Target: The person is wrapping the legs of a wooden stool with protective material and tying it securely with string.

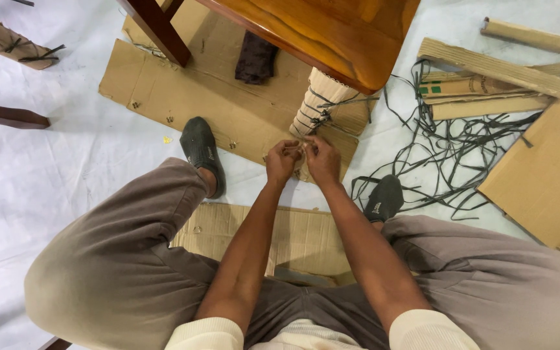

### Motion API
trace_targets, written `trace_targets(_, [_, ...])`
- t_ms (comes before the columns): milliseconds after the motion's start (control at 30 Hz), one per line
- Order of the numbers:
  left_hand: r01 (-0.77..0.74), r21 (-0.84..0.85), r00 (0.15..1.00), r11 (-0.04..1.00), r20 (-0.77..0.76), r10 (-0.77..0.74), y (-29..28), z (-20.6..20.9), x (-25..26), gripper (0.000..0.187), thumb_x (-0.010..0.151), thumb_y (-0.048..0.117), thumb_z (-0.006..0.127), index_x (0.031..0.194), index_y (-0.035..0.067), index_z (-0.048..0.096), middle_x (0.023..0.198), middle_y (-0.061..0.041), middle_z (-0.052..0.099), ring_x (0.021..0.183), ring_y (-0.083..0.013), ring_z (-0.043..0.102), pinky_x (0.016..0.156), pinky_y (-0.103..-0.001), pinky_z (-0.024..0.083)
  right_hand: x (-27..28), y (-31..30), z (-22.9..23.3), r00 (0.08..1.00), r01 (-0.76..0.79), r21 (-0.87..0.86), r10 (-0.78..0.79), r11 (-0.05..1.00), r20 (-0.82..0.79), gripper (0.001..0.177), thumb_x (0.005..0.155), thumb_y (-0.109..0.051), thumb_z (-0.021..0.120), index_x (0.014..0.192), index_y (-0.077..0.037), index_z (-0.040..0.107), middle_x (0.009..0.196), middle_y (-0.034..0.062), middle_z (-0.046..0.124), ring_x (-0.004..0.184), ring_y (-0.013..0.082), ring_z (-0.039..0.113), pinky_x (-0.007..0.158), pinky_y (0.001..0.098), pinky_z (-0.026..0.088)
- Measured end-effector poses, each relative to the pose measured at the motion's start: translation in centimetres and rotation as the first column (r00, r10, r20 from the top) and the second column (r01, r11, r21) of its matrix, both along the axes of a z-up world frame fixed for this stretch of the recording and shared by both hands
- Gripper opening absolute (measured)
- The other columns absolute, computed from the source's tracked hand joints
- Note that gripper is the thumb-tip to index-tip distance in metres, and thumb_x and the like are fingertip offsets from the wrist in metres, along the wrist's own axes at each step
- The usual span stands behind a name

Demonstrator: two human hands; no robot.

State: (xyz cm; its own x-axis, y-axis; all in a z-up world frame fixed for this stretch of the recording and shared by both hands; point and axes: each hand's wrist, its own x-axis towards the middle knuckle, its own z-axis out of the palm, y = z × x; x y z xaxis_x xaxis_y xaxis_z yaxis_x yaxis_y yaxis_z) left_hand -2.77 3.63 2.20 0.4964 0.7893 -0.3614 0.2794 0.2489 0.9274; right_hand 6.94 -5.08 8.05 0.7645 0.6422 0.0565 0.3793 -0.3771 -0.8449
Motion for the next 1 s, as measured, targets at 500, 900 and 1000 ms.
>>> trace_targets(500, [0.056, 0.23, 0.992, 0.972, -0.121, -0.028, 0.9, 2.0, 0.7, 0.023, 0.09, 0.025, 0.077, 0.095, 0.003, 0.077, 0.083, -0.006, 0.077, 0.076, -0.0125, 0.07, 0.072, -0.029, 0.054, 0.3, -0.2, 0.6, 0.984, -0.079, -0.062, 0.087, 0.995, 0.154, 0.012, 0.095, -0.013, 0.069, 0.104, -0.011, 0.077, 0.097, 0.0154, 0.073, 0.088, 0.0397, 0.069, 0.071, 0.0469, 0.054])
trace_targets(900, [-0.035, -0.612, 0.953, 0.79, 0.217, 0.21, 0.7, -2.3, 2.2, 0.031, 0.108, 0.034, 0.043, 0.1, 0.011, 0.062, 0.081, -0.003, 0.066, 0.062, -0.012, 0.055, 0.05, -0.027, 0.04, 0.7, -0.2, -2.0, 0.979, -0.096, -0.006, 0.095, 0.995, 0.18, 0.011, 0.096, -0.012, 0.066, 0.103, -0.006, 0.072, 0.096, 0.0204, 0.072, 0.088, 0.0439, 0.067, 0.073, 0.0502, 0.053])
trace_targets(1000, [0.029, -0.603, 0.939, 0.798, 0.29, 0.185, 0.8, -6.9, 1.9, 0.023, 0.111, 0.03, 0.052, 0.096, 0.013, 0.059, 0.078, -0.001, 0.059, 0.059, -0.0112, 0.05, 0.049, -0.027, 0.038, 0.5, -0.1, -1.7, 0.984, -0.078, -0.022, 0.08, 0.997, 0.156, 0.011, 0.097, -0.011, 0.065, 0.102, -0.005, 0.072, 0.097, 0.0214, 0.071, 0.089, 0.0448, 0.066, 0.074, 0.0504, 0.052])
